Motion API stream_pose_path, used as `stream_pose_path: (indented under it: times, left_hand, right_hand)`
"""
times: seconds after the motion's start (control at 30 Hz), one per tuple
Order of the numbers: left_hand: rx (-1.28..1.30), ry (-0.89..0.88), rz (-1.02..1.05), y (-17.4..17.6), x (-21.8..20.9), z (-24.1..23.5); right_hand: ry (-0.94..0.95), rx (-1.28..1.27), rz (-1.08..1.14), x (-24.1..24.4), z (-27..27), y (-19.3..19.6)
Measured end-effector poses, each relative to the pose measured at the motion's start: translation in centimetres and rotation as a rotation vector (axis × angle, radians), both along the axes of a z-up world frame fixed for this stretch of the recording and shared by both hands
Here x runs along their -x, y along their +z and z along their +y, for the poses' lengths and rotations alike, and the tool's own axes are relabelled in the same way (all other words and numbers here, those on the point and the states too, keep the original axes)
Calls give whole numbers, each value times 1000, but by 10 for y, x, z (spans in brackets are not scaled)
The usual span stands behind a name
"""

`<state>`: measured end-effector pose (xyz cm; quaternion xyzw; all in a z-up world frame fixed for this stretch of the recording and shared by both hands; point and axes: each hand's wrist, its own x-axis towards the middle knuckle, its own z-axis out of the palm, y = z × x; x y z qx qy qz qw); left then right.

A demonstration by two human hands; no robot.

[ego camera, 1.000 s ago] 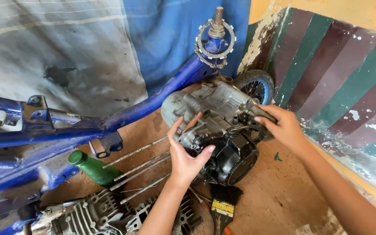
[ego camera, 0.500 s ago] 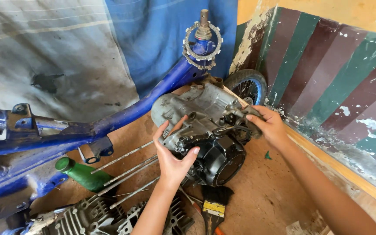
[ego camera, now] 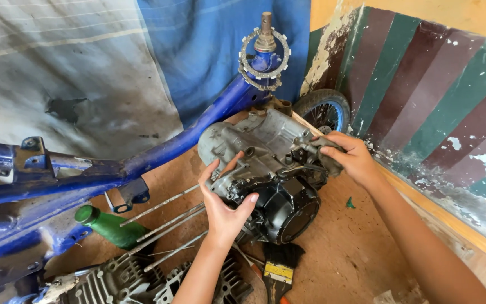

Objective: Disassembling and inspecting a motorcycle engine on a floor-level workspace

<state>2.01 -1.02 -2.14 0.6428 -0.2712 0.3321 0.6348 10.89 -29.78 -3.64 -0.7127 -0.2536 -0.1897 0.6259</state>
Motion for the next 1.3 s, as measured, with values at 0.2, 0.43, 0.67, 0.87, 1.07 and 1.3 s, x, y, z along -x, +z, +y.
stream_pose_path:
  times: [0.2, 0.43, 0.67, 0.87, 1.07, 1.3]
  left_hand:
    - [-4, 9, -10, 0, -1, -1]
    - [3, -5, -9, -4, -1, 2]
    - [-5, -2, -16, -3, 0, 0]
    - [13, -14, -27, -5, -5, -1]
    - [50, -35, -25, -8, -6, -1]
    - [75, -48, -26, -11, -6, -2]
  right_hand:
    - [-115, 47, -66, -27, -6, 19]
    - [-17, 53, -92, -59, 6, -2]
    - [-140, 124, 91, -52, -25, -43]
    - [-338, 434, -98, -49, -45, -42]
    - [-502, 519, -354, -17, 0, -60]
    - [-475, 712, -736, -21, -19, -93]
